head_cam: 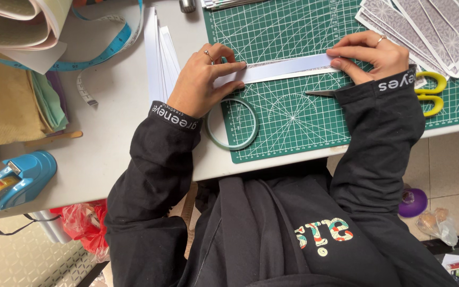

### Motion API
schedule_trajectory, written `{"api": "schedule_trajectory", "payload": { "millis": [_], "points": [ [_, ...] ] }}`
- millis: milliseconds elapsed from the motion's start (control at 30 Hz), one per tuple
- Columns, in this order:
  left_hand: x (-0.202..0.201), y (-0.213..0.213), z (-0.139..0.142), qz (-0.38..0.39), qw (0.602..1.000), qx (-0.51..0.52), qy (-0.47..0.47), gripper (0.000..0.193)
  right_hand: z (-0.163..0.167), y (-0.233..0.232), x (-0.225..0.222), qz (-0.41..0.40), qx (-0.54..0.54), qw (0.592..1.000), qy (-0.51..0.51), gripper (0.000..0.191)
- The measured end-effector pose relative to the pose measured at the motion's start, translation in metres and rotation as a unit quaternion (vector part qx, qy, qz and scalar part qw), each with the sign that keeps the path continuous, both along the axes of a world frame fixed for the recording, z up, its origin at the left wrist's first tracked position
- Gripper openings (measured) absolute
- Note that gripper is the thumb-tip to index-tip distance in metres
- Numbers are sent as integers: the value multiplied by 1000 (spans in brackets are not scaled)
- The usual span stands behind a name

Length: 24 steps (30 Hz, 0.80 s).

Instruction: The person cuts lengths of white ribbon from a roll using scissors on a green cutting mat, then folds and presses the cut ribbon pieces by hand and applies small pieces of tape to them, stacking the finished strips on the table.

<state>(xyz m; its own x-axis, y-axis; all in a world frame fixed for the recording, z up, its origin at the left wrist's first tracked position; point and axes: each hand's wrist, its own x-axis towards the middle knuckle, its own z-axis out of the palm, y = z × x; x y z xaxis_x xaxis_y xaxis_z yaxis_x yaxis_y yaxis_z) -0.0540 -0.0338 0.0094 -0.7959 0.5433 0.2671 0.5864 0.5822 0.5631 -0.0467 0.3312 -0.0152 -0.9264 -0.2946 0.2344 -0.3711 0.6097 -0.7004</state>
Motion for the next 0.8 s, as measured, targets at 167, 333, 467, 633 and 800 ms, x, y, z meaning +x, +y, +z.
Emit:
{"api": "schedule_trajectory", "payload": {
  "millis": [167,333,467,633,800],
  "points": [
    [-1,0,0,4,1000,16,-13,24,3,1,1,8,-9,1000,7,19],
    [-1,-4,-2,-13,999,36,-19,21,3,3,2,4,-24,1000,0,18],
    [-3,-6,-2,-18,999,43,-26,20,4,4,3,8,-16,1000,6,17],
    [-4,-4,-4,-16,999,45,-26,24,5,7,5,8,-22,1000,3,16],
    [-5,-2,-5,-10,999,35,-32,21,3,8,4,2,-17,1000,1,15]
  ]
}}
